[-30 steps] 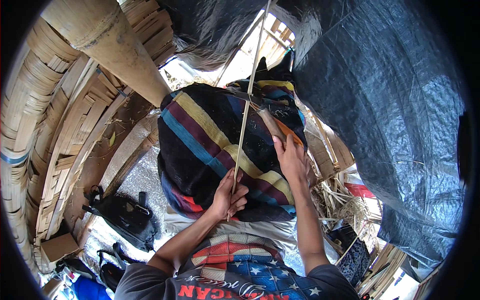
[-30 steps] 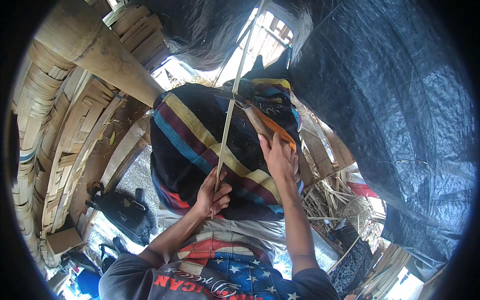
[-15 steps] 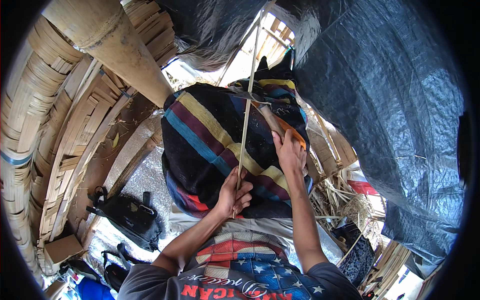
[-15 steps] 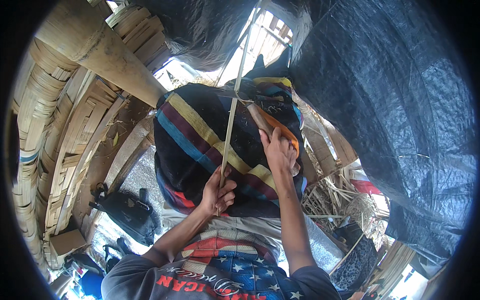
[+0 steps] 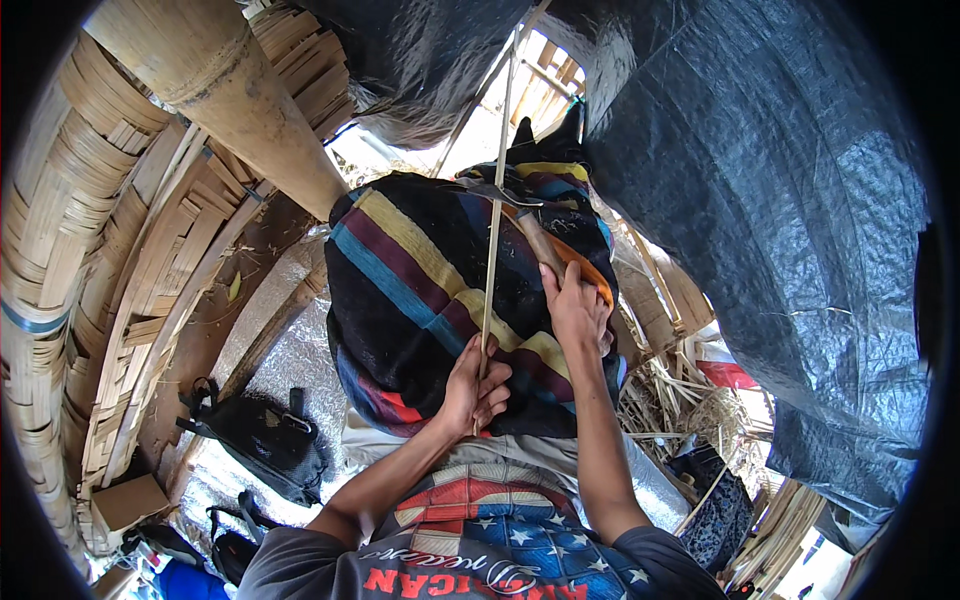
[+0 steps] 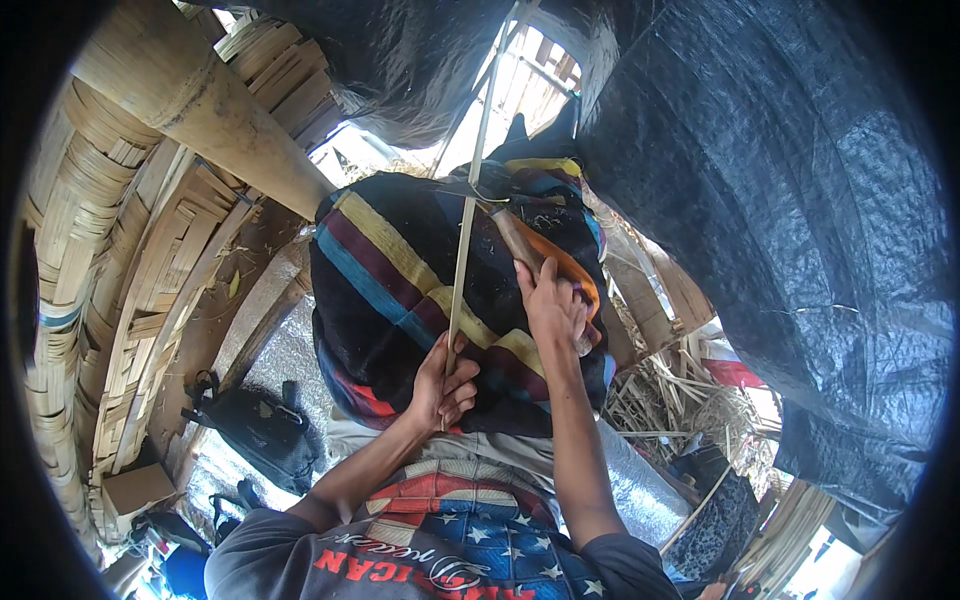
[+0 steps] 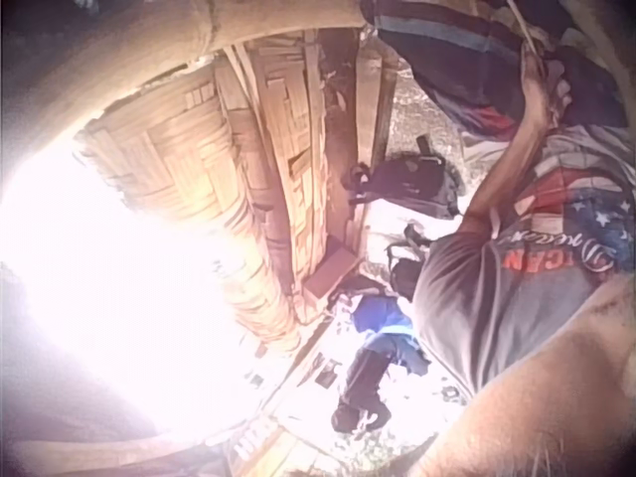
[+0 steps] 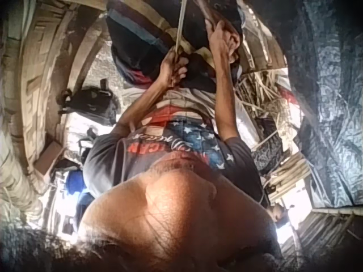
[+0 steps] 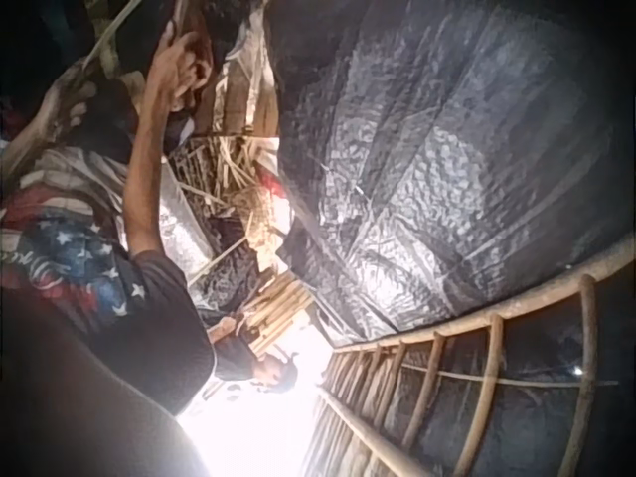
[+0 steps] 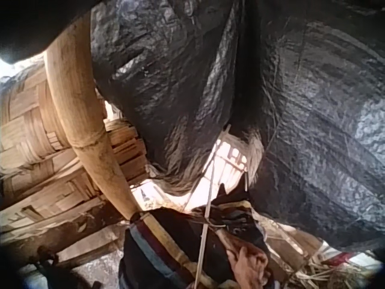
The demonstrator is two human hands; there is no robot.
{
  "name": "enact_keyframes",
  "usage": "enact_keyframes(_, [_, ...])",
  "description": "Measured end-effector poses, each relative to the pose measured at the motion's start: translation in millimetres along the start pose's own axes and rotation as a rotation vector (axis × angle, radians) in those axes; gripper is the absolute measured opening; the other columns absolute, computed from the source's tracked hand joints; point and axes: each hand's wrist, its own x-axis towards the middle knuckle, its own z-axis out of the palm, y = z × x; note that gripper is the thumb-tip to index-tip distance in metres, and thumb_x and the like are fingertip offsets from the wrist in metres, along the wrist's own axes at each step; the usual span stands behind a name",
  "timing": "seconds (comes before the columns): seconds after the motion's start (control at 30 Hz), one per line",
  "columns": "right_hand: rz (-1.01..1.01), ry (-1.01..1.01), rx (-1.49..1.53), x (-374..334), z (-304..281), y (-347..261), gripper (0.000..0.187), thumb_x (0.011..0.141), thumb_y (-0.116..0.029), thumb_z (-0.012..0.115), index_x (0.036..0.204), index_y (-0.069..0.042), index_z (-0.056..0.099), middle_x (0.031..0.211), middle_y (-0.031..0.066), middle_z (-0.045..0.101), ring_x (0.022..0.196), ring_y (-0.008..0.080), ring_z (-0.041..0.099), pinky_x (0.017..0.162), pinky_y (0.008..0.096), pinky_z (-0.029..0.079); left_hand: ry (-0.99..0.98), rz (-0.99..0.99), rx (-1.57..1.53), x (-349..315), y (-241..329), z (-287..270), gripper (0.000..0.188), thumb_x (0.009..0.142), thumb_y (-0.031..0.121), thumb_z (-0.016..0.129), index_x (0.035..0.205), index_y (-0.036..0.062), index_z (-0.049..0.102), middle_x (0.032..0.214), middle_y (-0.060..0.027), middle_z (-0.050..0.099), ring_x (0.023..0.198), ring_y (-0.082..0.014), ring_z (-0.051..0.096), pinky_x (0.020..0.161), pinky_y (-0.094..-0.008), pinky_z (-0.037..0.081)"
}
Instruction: The person is using a curved knife to shave or peel a thin strip of bamboo.
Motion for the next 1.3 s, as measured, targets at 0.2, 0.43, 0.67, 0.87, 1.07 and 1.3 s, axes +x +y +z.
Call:
enact_keyframes(0.2, [-0.224,-0.054,0.011,-11.0,-22.9,6.4,0.060,0.103,-0.062,0.047,0.123,-0.007,0.061,0.085,0.0269,0.073,0.082,0.0489,0.072,0.074,0.0587,0.057,-0.051,-0.015,-0.160,-0.8,9.2,-17.5,0.026,0.115,0.040,0.028,0.105,0.0226,0.045,0.053,0.0034,0.032,0.030,-0.0073,0.020,0.030,-0.0233,0.016])
enact_keyframes(0.43, [-0.230,0.082,-0.031,-15.1,-27.7,26.4,0.062,0.103,-0.062,0.048,0.125,-0.006,0.061,0.083,0.0285,0.072,0.080,0.0476,0.073,0.069,0.0564,0.059,-0.045,-0.082,-0.039,-10.5,1.8,-13.1,0.027,0.114,0.044,0.028,0.106,0.0237,0.044,0.052,0.0043,0.030,0.030,-0.0065,0.022,0.029,-0.0226,0.018])
enact_keyframes(0.67, [-0.113,0.006,-0.041,9.9,18.8,6.4,0.064,0.102,-0.064,0.048,0.124,-0.006,0.060,0.089,0.0284,0.073,0.084,0.0491,0.073,0.073,0.0583,0.059,-0.030,-0.025,-0.159,1.7,-0.3,-18.1,0.026,0.114,0.045,0.031,0.107,0.0236,0.044,0.055,0.0043,0.031,0.033,-0.0071,0.021,0.031,-0.0228,0.019])
enact_keyframes(0.87, [-0.090,0.074,-0.082,14.4,25.7,-7.6,0.064,0.103,-0.062,0.046,0.114,-0.003,0.067,0.084,0.0240,0.075,0.086,0.0458,0.074,0.077,0.0560,0.060,0.084,0.002,-0.103,-2.2,9.0,-0.3,0.026,0.114,0.044,0.033,0.108,0.0229,0.046,0.056,0.0044,0.033,0.035,-0.0073,0.026,0.032,-0.0231,0.021])
enact_keyframes(1.07, [0.149,0.224,0.170,94.2,-6.1,18.0,0.073,0.109,-0.056,0.036,0.101,0.007,0.071,0.094,0.0326,0.072,0.092,0.0448,0.073,0.081,0.0544,0.058,0.011,-0.010,0.054,-21.9,-7.9,-10.4,0.025,0.113,0.042,0.033,0.107,0.0209,0.044,0.054,0.0027,0.032,0.033,-0.0096,0.024,0.030,-0.0259,0.021])
enact_keyframes(1.3, [0.399,-0.117,0.568,46.3,-48.8,49.6,0.080,0.109,-0.059,0.031,0.117,0.014,0.064,0.098,0.0359,0.070,0.099,0.0557,0.066,0.088,0.0578,0.052,-0.018,-0.059,-0.108,-13.5,0.2,-18.0,0.030,0.115,0.043,0.027,0.105,0.0218,0.045,0.052,0.0035,0.034,0.030,-0.0083,0.025,0.030,-0.0243,0.019])
